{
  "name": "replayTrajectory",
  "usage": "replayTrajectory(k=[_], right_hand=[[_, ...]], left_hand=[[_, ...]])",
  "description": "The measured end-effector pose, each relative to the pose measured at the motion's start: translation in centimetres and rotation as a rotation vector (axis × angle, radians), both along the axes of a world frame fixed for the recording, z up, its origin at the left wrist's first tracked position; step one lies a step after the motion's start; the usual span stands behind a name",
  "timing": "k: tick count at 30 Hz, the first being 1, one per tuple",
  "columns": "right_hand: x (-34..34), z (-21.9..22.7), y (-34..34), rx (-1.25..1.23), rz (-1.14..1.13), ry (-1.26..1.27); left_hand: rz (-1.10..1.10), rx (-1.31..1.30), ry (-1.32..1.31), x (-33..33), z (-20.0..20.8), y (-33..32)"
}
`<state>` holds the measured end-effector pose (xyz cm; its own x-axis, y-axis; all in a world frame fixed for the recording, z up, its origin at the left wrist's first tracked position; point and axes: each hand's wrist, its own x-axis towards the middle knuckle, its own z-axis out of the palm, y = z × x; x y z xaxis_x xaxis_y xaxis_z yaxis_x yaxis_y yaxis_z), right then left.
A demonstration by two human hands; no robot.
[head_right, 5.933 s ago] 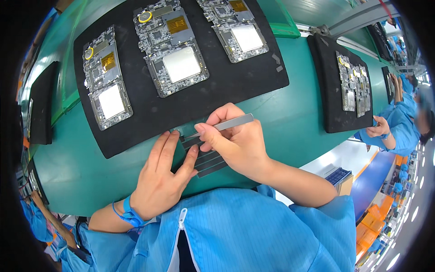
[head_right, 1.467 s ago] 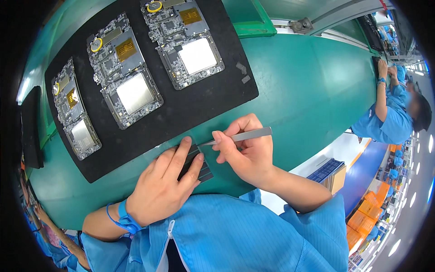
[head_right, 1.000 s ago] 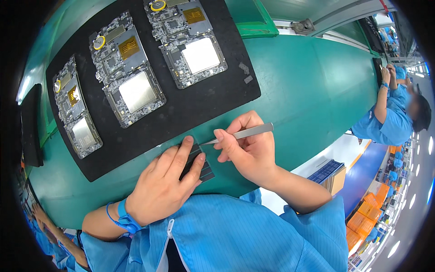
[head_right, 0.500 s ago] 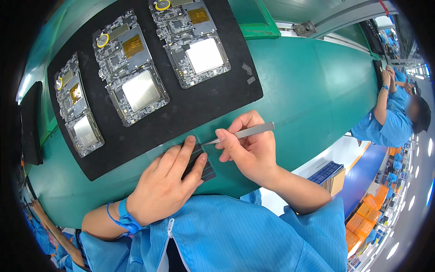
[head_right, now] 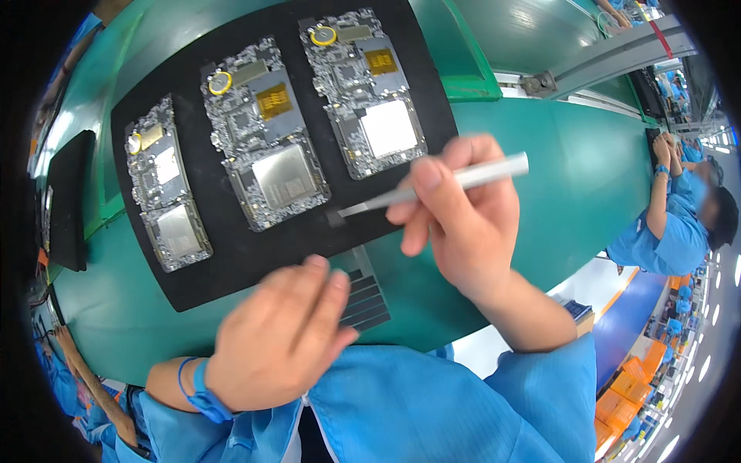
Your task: The person sits at a workstation in a factory and uses tweezers to place small rectangular components onto circuit boards. They handle multiple boards sequentially, picking components from a strip and applying them to specific areas on the boards.
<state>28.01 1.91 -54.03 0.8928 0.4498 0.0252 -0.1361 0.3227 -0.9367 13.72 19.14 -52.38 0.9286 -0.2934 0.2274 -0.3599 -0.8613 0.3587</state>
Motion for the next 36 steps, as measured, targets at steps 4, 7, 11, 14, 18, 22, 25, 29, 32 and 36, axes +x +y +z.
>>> replayTrajectory(k=[4,7,11,14,18,22,25,29,32,36], right_hand=[[2.6,1.9,5.1,-0.107,0.031,-0.031],[2.9,0.9,7.2,-0.118,0.099,0.019],[2.2,0.5,7.8,-0.202,0.07,-0.047],[2.0,0.2,7.7,-0.189,0.038,-0.057],[2.0,0.0,7.7,-0.193,0.022,-0.079],[2.0,-0.1,7.6,-0.193,0.019,-0.088],[2.0,-0.2,7.6,-0.194,0.022,-0.096],[2.0,0.2,7.8,-0.261,0.036,-0.118],[2.1,-0.1,7.7,-0.235,0.044,-0.129],[2.1,0.0,7.7,-0.232,0.04,-0.123]], left_hand=[[0.192,0.108,-0.143,2.8,0.3,2.4],[0.178,0.127,-0.198,3.1,-1.3,3.0],[0.165,0.182,-0.275,3.0,-2.5,3.2],[0.163,0.22,-0.3,3.1,-2.9,3.2],[0.174,0.236,-0.328,3.1,-3.2,3.1],[0.155,0.252,-0.324,3.1,-3.1,3.4],[0.141,0.232,-0.313,3.2,-3.1,3.5],[0.132,0.179,-0.289,3.4,-3.1,3.6],[0.144,0.146,-0.275,3.5,-2.9,3.5],[0.129,0.13,-0.269,3.6,-2.7,3.7]])
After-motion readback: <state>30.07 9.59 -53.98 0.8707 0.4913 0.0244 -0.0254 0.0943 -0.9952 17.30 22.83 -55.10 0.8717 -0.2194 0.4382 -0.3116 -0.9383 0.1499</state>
